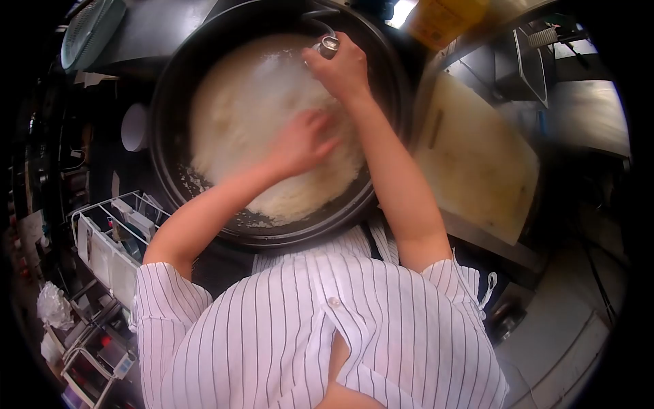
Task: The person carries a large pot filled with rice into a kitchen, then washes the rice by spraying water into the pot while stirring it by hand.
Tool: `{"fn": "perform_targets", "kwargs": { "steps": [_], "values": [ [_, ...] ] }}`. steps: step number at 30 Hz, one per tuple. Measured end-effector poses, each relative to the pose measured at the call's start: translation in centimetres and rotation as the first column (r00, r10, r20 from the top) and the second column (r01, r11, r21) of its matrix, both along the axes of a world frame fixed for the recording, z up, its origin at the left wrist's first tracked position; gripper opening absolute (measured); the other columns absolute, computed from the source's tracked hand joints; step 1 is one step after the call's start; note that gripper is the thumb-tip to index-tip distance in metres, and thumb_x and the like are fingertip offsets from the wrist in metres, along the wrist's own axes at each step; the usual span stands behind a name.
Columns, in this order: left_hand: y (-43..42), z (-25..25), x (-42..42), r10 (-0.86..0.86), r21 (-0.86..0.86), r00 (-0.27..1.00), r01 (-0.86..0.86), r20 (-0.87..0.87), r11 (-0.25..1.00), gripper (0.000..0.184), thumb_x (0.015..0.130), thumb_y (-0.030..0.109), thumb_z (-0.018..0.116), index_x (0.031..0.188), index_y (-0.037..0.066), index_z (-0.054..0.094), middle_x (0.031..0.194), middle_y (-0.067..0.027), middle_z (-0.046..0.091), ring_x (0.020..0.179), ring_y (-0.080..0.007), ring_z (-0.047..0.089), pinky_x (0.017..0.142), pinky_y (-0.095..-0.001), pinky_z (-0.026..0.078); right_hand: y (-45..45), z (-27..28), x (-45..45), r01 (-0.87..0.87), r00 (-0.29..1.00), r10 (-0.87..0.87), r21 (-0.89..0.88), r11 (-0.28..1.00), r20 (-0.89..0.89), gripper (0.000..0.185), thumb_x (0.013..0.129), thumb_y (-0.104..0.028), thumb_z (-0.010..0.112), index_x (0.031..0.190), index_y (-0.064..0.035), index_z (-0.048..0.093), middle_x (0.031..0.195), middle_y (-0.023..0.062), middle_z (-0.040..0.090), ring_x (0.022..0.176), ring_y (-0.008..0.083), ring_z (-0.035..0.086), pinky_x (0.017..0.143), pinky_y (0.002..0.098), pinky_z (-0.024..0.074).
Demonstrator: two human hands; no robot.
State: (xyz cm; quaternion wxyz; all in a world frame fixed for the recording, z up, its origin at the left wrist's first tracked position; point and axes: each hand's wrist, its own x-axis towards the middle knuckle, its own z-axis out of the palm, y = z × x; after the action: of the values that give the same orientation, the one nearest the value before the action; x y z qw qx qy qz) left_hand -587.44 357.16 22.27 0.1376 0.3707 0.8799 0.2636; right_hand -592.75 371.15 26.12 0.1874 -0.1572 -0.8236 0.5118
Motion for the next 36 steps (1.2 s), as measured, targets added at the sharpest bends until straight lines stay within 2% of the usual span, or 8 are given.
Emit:
{"fn": "perform_targets", "kwargs": {
  "steps": [5,16,25,28,32,34,35,36],
  "values": [
    [-2.2,-4.4,4.4,-0.677,-0.156,0.707,0.66,-0.202,0.735,0.051,0.077,0.031,0.054,0.123,0.009,0.042,0.134,-0.014,0.033,0.128,-0.0281,0.023,0.102,-0.0501,0.019,0.0,0.0,0.0,-0.011,1.0,0.011,0.016,1.0,-0.012,0.041,0.06,-0.031,0.066,0.082,0.002,0.056,0.073,0.0178,0.062,0.072,0.0318,0.062,0.068,0.0363,0.0487],
    [-0.4,-7.1,-2.0,-0.395,-0.188,0.852,0.35,-0.343,0.918,0.042,0.079,0.028,0.051,0.118,0.013,0.049,0.122,-0.006,0.047,0.118,-0.0195,0.038,0.097,-0.0506,0.026,0.3,-1.2,0.0,-0.011,1.0,0.01,0.037,0.999,0.03,0.042,0.061,-0.032,0.066,0.084,0.0013,0.056,0.075,0.018,0.062,0.074,0.032,0.062,0.069,0.0376,0.0483],
    [-8.1,-5.3,-6.9,-0.205,-0.458,0.879,-0.017,-0.431,0.889,0.049,0.079,0.026,0.05,0.125,0.01,0.044,0.138,-0.0068,0.031,0.128,-0.0232,0.025,0.101,-0.0479,0.023,0.7,-1.5,-0.2,0.0,0.999,-0.003,0.07,0.998,0.048,0.046,0.061,-0.032,0.065,0.09,0.0017,0.056,0.079,0.0202,0.062,0.079,0.0336,0.061,0.073,0.038,0.048],
    [-10.8,-5.2,-5.9,-0.469,-0.619,0.795,0.154,-0.384,0.77,0.052,0.079,0.03,0.048,0.124,0.003,0.043,0.139,-0.0106,0.027,0.132,-0.0275,0.014,0.104,-0.0489,0.018,0.6,-1.3,-0.3,-0.027,0.998,0.023,0.056,0.998,0.064,0.047,0.062,-0.033,0.065,0.092,0.0015,0.056,0.08,0.0203,0.062,0.08,0.0334,0.061,0.073,0.0382,0.048],
    [-9.4,-5.3,-2.0,-0.67,-0.902,0.684,0.429,0.29,0.048,0.057,0.083,0.035,0.038,0.123,-0.006,0.041,0.141,-0.0129,0.024,0.134,-0.028,0.006,0.107,-0.047,0.007,0.1,-1.4,-0.8,0.014,0.999,-0.018,0.075,0.997,0.05,0.038,0.063,-0.032,0.065,0.085,-0.0012,0.058,0.077,0.014,0.063,0.076,0.027,0.062,0.072,0.0336,0.0471],
    [-8.3,-6.7,0.1,-0.709,-0.834,0.557,0.546,0.432,-0.079,0.063,0.075,0.01,0.041,0.133,-0.005,0.021,0.137,-0.0144,0.03,0.131,-0.0265,0.017,0.109,-0.0402,0.006,-0.1,-1.2,-0.8,0.018,0.998,-0.023,0.094,0.995,0.05,0.038,0.063,-0.032,0.065,0.085,-0.0014,0.058,0.077,0.0138,0.063,0.075,0.027,0.062,0.071,0.0335,0.0471],
    [-8.4,-9.1,0.8,-0.711,-0.833,0.557,0.547,0.43,-0.076,0.063,0.075,0.01,0.041,0.133,-0.005,0.021,0.137,-0.0144,0.03,0.131,-0.0265,0.017,0.109,-0.0402,0.006,-0.2,-1.1,-0.8,0.003,0.999,-0.007,0.082,0.997,0.051,0.038,0.063,-0.032,0.065,0.085,-0.0015,0.058,0.077,0.0136,0.063,0.075,0.027,0.062,0.071,0.0334,0.0472],
    [-8.7,-12.9,1.7,-0.607,-0.516,0.651,0.749,0.456,0.416,0.063,0.075,0.005,0.04,0.134,-0.001,0.021,0.137,-0.0124,0.031,0.13,-0.0238,0.019,0.109,-0.0385,0.009,-0.3,-1.1,-0.8,-0.012,0.999,0.008,0.071,0.997,0.052,0.038,0.063,-0.032,0.065,0.085,-0.0016,0.058,0.077,0.0134,0.063,0.075,0.027,0.062,0.071,0.0334,0.0473]
  ]
}}
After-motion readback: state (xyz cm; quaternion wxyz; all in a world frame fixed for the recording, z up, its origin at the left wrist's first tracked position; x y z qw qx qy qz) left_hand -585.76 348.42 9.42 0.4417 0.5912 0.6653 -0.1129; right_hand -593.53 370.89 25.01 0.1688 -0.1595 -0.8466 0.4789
